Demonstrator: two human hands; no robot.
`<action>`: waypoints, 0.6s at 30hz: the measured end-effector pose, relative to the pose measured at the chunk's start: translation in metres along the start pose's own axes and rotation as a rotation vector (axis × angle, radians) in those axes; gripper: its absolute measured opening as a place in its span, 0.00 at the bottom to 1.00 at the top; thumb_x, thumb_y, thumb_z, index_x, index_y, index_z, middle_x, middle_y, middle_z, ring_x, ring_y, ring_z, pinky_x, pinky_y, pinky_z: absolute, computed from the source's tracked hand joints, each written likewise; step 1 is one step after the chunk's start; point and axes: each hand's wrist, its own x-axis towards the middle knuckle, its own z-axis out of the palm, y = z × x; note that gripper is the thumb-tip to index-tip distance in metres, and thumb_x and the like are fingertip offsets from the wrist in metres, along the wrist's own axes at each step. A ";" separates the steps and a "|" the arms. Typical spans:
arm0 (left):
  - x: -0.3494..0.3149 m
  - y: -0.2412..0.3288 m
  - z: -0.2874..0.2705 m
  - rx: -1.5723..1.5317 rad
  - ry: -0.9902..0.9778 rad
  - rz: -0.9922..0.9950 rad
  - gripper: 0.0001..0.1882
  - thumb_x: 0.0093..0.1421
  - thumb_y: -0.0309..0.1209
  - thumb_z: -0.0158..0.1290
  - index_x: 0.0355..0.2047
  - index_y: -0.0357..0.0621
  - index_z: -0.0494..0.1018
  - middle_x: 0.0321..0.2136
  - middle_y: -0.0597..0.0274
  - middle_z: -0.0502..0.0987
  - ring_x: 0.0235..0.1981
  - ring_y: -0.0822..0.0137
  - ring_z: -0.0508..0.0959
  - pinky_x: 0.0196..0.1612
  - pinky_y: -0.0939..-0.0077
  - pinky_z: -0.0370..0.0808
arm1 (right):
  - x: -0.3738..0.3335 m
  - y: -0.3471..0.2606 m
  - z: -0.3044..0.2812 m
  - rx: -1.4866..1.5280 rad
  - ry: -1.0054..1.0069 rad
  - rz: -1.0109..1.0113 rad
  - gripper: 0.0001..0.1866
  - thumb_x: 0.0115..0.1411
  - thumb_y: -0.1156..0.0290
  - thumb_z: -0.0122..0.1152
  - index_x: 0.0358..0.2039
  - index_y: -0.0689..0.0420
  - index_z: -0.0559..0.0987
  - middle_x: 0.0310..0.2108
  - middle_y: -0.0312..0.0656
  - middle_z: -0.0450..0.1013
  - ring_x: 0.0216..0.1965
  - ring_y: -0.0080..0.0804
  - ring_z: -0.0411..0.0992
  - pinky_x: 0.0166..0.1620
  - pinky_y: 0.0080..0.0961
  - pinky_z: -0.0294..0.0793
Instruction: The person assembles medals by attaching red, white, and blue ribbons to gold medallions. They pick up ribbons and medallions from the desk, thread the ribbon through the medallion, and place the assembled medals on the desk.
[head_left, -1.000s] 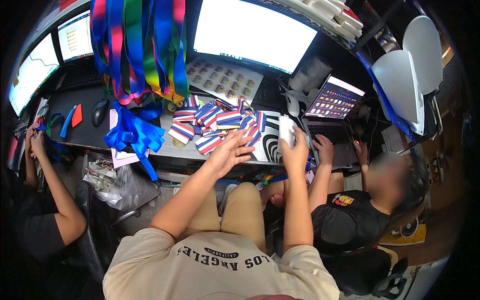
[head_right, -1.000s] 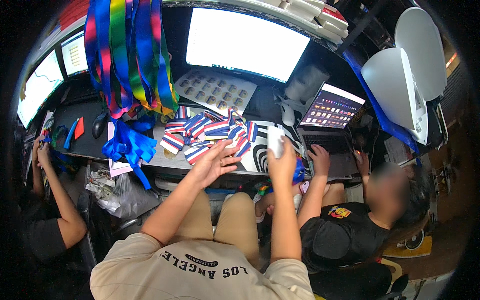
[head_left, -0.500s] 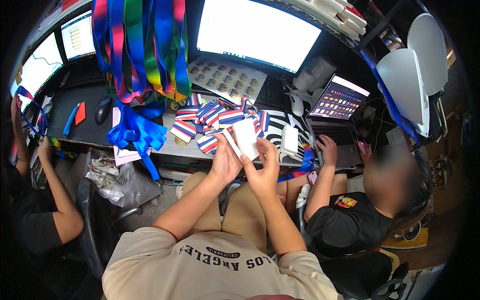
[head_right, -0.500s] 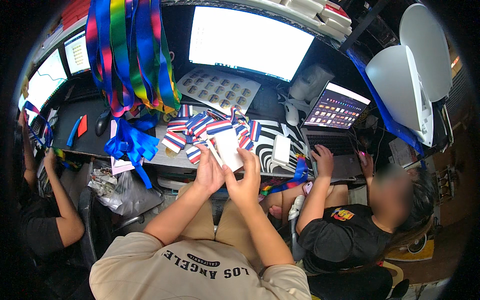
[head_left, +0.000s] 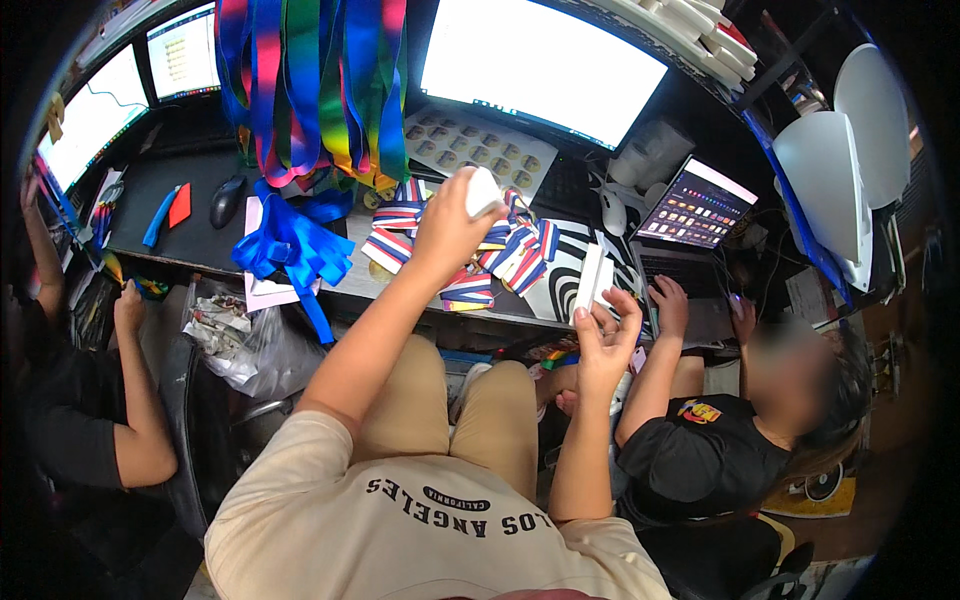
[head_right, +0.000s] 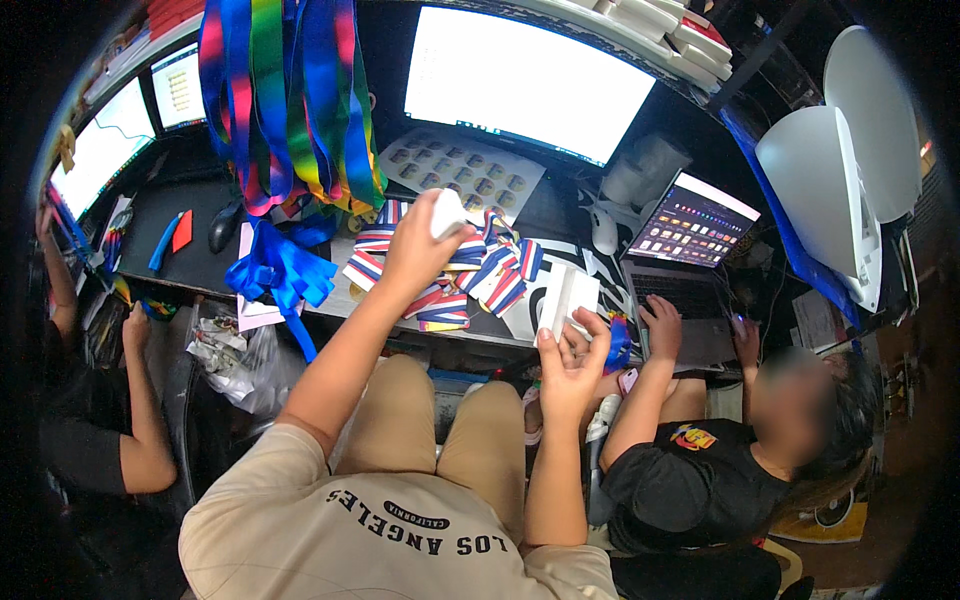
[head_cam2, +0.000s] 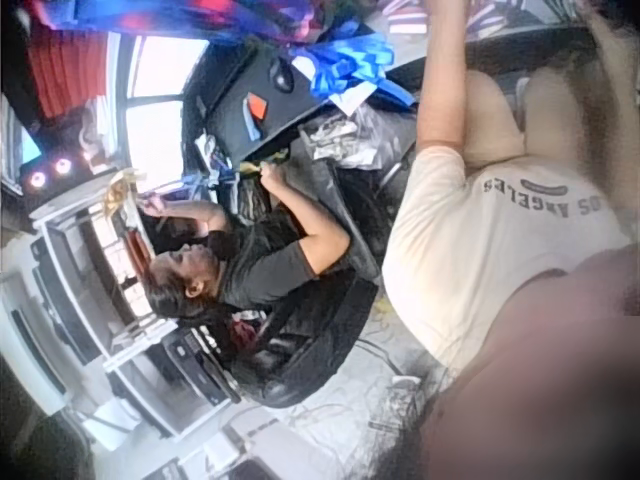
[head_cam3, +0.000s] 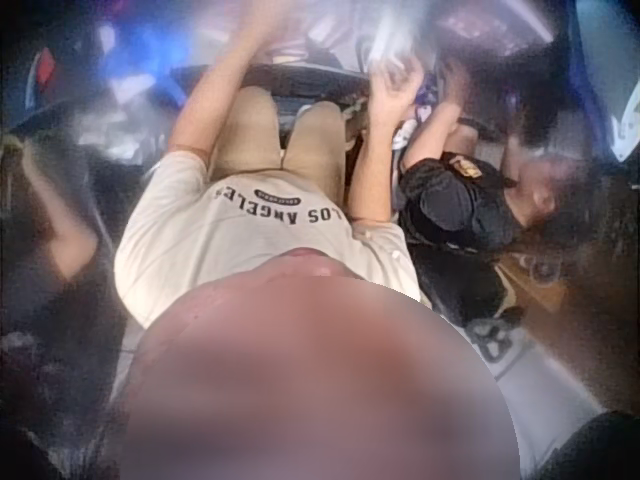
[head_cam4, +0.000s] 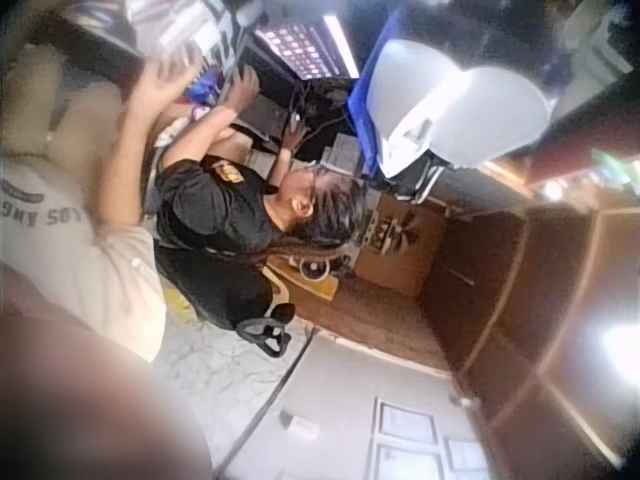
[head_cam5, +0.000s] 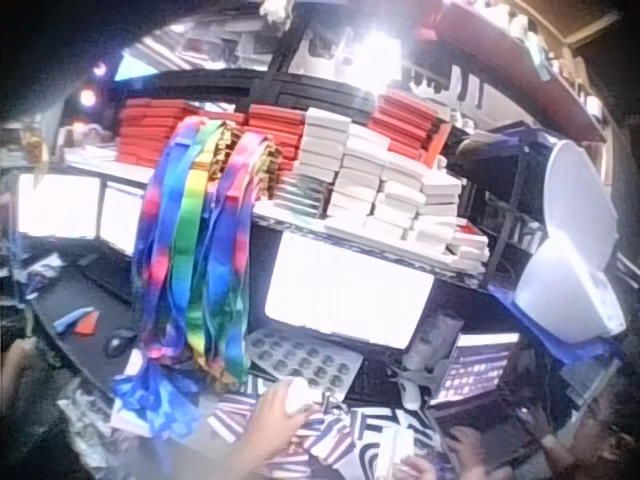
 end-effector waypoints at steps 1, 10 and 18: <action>0.003 -0.002 0.000 0.221 0.000 0.120 0.37 0.48 0.50 0.64 0.52 0.39 0.67 0.39 0.51 0.76 0.38 0.53 0.78 0.42 0.61 0.75 | -0.002 0.001 -0.002 -0.008 -0.020 0.009 0.27 0.56 0.83 0.61 0.55 0.61 0.61 0.44 0.48 0.69 0.48 0.35 0.72 0.45 0.23 0.75; 0.046 0.001 -0.024 0.054 0.136 0.123 0.37 0.44 0.57 0.64 0.45 0.42 0.72 0.36 0.51 0.78 0.37 0.53 0.79 0.38 0.60 0.75 | -0.011 0.001 -0.004 -0.020 -0.077 0.031 0.26 0.57 0.81 0.60 0.55 0.61 0.62 0.42 0.47 0.70 0.44 0.31 0.72 0.43 0.21 0.75; -0.003 0.060 -0.039 -1.383 -0.375 -0.605 0.22 0.67 0.42 0.46 0.52 0.38 0.67 0.44 0.50 0.78 0.43 0.65 0.79 0.47 0.70 0.77 | -0.001 0.006 0.019 0.363 -0.168 0.105 0.25 0.59 0.79 0.57 0.57 0.62 0.65 0.52 0.46 0.67 0.52 0.31 0.68 0.54 0.29 0.68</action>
